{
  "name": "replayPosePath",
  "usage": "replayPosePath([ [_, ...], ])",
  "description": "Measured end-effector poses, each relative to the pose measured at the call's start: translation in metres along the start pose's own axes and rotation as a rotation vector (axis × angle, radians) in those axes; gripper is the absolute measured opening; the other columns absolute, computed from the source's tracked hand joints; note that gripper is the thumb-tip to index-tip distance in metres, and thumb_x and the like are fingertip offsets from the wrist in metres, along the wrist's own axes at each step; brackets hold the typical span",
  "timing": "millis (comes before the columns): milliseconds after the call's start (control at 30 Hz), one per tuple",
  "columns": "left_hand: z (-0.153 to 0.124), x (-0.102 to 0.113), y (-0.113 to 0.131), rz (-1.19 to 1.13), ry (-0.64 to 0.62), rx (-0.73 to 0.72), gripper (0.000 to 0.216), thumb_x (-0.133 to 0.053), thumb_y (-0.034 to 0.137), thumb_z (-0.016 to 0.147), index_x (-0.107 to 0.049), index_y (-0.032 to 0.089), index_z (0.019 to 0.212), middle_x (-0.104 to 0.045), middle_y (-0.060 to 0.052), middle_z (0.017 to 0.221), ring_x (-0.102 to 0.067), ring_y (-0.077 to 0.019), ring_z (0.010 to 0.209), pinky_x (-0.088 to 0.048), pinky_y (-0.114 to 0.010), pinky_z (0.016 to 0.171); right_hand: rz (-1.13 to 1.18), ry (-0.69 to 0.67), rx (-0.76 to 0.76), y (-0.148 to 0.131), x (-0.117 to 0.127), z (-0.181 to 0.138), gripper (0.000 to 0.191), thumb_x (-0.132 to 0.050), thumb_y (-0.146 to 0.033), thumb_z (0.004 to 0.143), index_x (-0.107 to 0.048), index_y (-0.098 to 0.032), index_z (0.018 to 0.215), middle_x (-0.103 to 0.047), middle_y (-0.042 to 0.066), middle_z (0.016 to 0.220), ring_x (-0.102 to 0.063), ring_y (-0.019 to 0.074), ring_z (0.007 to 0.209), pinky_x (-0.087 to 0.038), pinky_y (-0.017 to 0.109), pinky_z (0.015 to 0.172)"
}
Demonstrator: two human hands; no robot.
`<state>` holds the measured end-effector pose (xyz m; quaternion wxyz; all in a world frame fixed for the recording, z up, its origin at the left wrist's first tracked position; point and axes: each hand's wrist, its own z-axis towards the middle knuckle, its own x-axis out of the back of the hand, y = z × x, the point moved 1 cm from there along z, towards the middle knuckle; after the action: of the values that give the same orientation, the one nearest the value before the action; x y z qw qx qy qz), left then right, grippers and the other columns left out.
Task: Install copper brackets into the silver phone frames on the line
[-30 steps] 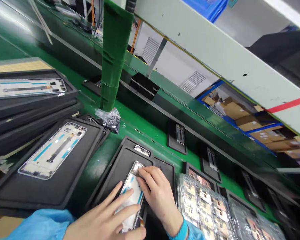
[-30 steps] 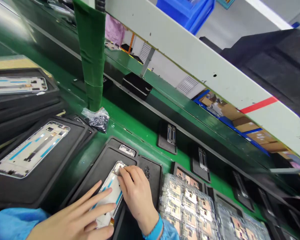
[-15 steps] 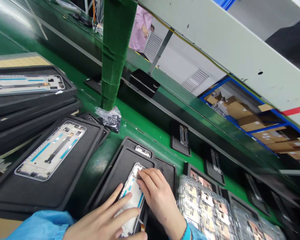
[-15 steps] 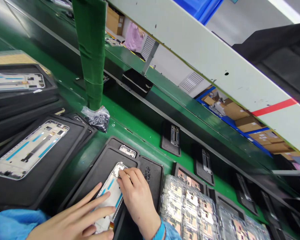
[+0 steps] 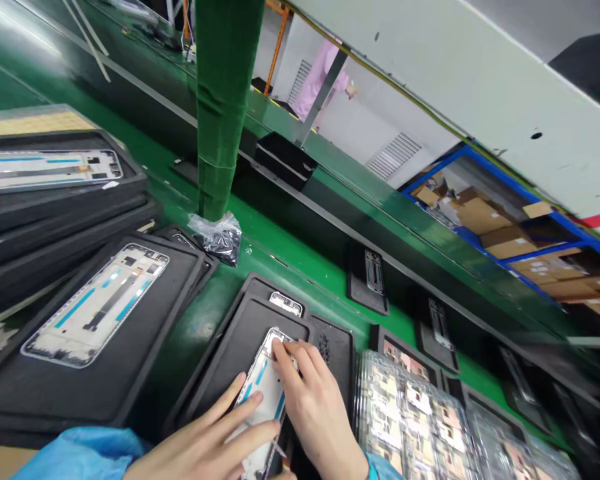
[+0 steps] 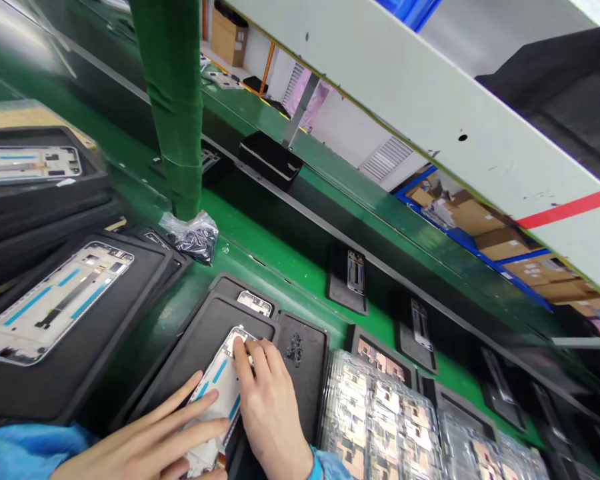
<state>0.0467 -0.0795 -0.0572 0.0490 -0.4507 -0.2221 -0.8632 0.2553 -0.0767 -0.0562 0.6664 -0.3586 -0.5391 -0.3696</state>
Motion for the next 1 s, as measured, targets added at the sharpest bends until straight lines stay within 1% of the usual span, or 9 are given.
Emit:
replayPosePath([
  [100, 0.0, -0.002, -0.001, -0.015, -0.028, 0.013, 0.036, -0.068, 0.011, 0.089, -0.071, 0.035, 0.116, -0.074, 0.009, 0.121, -0.066, -0.0214, 0.123, -0.052, -0.034, 0.11, -0.069, -0.014, -0.02, -0.004, -0.001, -0.002, 0.038, -0.045, -0.01, 0.103, -0.059, -0.005, 0.138, -0.067, 0.018, 0.117, -0.061, 0.0303, 0.108, -0.061, 0.045, 0.095],
  [233, 0.002, -0.002, -0.001, 0.068, -0.122, 0.019, 0.037, -0.063, 0.003, 0.088, -0.073, 0.021, 0.118, -0.076, 0.001, 0.123, -0.068, -0.0203, 0.122, -0.054, -0.027, 0.107, -0.112, -0.033, -0.021, -0.005, -0.003, -0.005, 0.039, -0.042, -0.012, 0.104, -0.058, -0.005, 0.139, -0.066, 0.018, 0.123, -0.06, 0.0304, 0.112, -0.06, 0.043, 0.098],
  [467, -0.006, -0.008, -0.006, 0.098, -0.086, -0.027, 0.028, -0.056, 0.021, 0.103, -0.072, 0.022, 0.125, -0.076, 0.001, 0.126, -0.071, -0.0188, 0.117, -0.059, -0.022, 0.096, -0.093, -0.064, -0.03, -0.003, -0.001, -0.001, 0.037, -0.044, -0.013, 0.105, -0.059, -0.006, 0.138, -0.067, 0.016, 0.119, -0.062, 0.0285, 0.106, -0.061, 0.042, 0.095],
  [567, -0.018, -0.018, -0.006, 0.074, -0.123, 0.029, 0.04, -0.064, 0.018, 0.096, -0.067, 0.021, 0.135, -0.072, -0.002, 0.133, -0.067, -0.0235, 0.124, -0.06, -0.024, 0.094, -0.09, -0.084, -0.029, -0.002, 0.001, 0.002, 0.039, -0.04, -0.01, 0.104, -0.059, -0.005, 0.137, -0.069, 0.016, 0.117, -0.064, 0.0278, 0.105, -0.061, 0.041, 0.097],
  [667, -0.022, -0.019, -0.006, 0.071, -0.152, 0.016, 0.055, -0.066, 0.01, 0.087, -0.062, 0.018, 0.141, -0.069, -0.004, 0.139, -0.065, -0.0269, 0.127, -0.061, -0.027, 0.095, -0.115, -0.094, -0.033, -0.004, 0.002, 0.004, 0.04, -0.04, -0.007, 0.102, -0.06, -0.005, 0.137, -0.07, 0.016, 0.117, -0.065, 0.0281, 0.105, -0.061, 0.041, 0.097],
  [767, -0.011, -0.012, -0.006, 0.082, -0.095, -0.005, 0.058, -0.06, 0.0, 0.082, -0.064, 0.02, 0.136, -0.072, 0.0, 0.133, -0.066, -0.0233, 0.126, -0.056, -0.028, 0.103, -0.186, -0.071, -0.003, -0.011, -0.001, 0.004, 0.043, -0.041, -0.005, 0.097, -0.06, -0.001, 0.136, -0.072, 0.018, 0.116, -0.068, 0.0307, 0.102, -0.064, 0.043, 0.091],
  [833, -0.004, -0.005, -0.006, 0.058, -0.041, -0.006, 0.054, -0.057, 0.002, 0.088, -0.064, 0.026, 0.136, -0.073, 0.002, 0.13, -0.064, -0.0202, 0.127, -0.052, -0.03, 0.109, -0.256, -0.043, 0.025, -0.015, -0.003, 0.002, 0.046, -0.042, -0.003, 0.093, -0.06, 0.002, 0.136, -0.072, 0.022, 0.117, -0.069, 0.0324, 0.103, -0.064, 0.044, 0.09],
  [900, -0.003, -0.001, -0.007, 0.048, 0.014, 0.004, 0.048, -0.053, 0.01, 0.097, -0.06, 0.031, 0.14, -0.07, 0.001, 0.135, -0.061, -0.0194, 0.131, -0.05, -0.032, 0.111, -0.28, -0.031, 0.048, -0.015, -0.001, -0.001, 0.049, -0.042, 0.0, 0.09, -0.059, 0.003, 0.136, -0.072, 0.023, 0.123, -0.069, 0.0328, 0.111, -0.062, 0.046, 0.097],
  [1000, -0.021, 0.0, -0.012, 0.155, 0.06, 0.205, 0.045, -0.05, 0.028, 0.103, -0.053, 0.021, 0.148, -0.067, -0.006, 0.14, -0.064, -0.0231, 0.125, -0.055, -0.031, 0.102, -0.156, -0.103, 0.072, -0.003, 0.012, -0.01, 0.06, -0.038, 0.006, 0.085, -0.056, -0.003, 0.142, -0.069, 0.016, 0.136, -0.065, 0.0266, 0.127, -0.053, 0.047, 0.113],
])
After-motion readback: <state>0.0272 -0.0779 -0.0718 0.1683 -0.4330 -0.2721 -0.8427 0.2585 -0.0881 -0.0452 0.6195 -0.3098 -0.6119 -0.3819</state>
